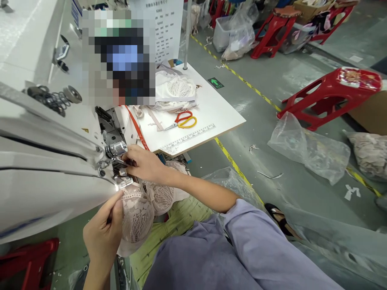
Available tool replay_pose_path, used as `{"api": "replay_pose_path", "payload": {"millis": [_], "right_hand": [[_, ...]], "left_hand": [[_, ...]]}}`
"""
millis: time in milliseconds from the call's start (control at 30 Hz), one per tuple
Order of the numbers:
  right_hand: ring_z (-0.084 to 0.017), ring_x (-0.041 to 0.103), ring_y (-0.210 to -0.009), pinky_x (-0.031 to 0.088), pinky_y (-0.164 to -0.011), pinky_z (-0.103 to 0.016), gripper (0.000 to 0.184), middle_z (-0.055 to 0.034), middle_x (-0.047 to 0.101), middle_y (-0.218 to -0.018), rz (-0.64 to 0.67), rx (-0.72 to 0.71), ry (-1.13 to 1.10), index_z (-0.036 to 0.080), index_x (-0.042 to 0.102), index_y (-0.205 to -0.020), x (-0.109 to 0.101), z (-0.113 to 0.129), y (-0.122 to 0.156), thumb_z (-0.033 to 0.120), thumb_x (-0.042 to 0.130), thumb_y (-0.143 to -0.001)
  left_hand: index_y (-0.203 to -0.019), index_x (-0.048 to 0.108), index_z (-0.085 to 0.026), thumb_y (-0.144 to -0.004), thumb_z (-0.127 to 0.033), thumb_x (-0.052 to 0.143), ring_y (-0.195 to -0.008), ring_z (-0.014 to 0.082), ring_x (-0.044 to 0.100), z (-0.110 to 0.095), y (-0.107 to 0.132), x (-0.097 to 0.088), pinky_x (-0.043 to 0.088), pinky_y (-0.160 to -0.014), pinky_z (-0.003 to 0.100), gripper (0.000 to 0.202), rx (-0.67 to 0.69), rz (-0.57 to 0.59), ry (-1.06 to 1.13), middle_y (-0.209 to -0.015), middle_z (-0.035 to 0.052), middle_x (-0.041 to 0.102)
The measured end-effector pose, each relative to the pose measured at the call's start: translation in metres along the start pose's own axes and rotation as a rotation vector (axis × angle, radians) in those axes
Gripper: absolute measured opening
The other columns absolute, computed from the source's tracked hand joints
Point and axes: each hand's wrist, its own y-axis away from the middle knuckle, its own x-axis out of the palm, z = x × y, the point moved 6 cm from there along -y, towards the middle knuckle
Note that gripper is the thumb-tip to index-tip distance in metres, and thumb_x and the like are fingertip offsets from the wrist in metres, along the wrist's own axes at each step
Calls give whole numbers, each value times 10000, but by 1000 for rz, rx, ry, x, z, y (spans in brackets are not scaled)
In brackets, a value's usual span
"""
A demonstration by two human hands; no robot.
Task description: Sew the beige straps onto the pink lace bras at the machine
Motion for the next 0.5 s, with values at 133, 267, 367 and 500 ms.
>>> {"api": "replay_pose_path", "payload": {"millis": [133, 267, 367, 500], "right_hand": [[-180, 529, -835, 440, -709, -278, 87, -37, 559, -921, -43, 1, -43, 167, 612, -878, 0, 3, 1, 123, 595, -804], [-203, 552, -884, 463, -721, -294, 33, -49, 575, -978, -38, 37, -90, 185, 600, -839, 0, 7, 1, 153, 598, -840], [-227, 564, -931, 475, -763, -320, 55, -60, 578, -1010, -29, 32, -95, 192, 587, -832, -2, 14, 1, 139, 598, -838], [-238, 558, -920, 478, -770, -340, 47, -73, 568, -1000, 1, 60, -65, 197, 581, -851, -6, 20, 1, 154, 565, -863]], "left_hand": [[-1102, 756, -221, -942, -322, 524, -805, 205, 716, 10, 6, -4, 520, -680, 256, 300, -35, -23, -3, -965, 88, 773], [-1048, 767, -202, -929, -349, 529, -752, 210, 701, 17, 9, -8, 524, -666, 277, 303, -76, -54, 14, -909, 97, 769], [-1012, 772, -218, -930, -372, 535, -708, 218, 689, 19, 9, -9, 518, -628, 293, 295, -123, -50, 14, -864, 86, 763], [-928, 777, -221, -933, -389, 530, -606, 202, 642, 18, 8, -7, 489, -576, 286, 299, -127, -18, 29, -683, 68, 706]]}}
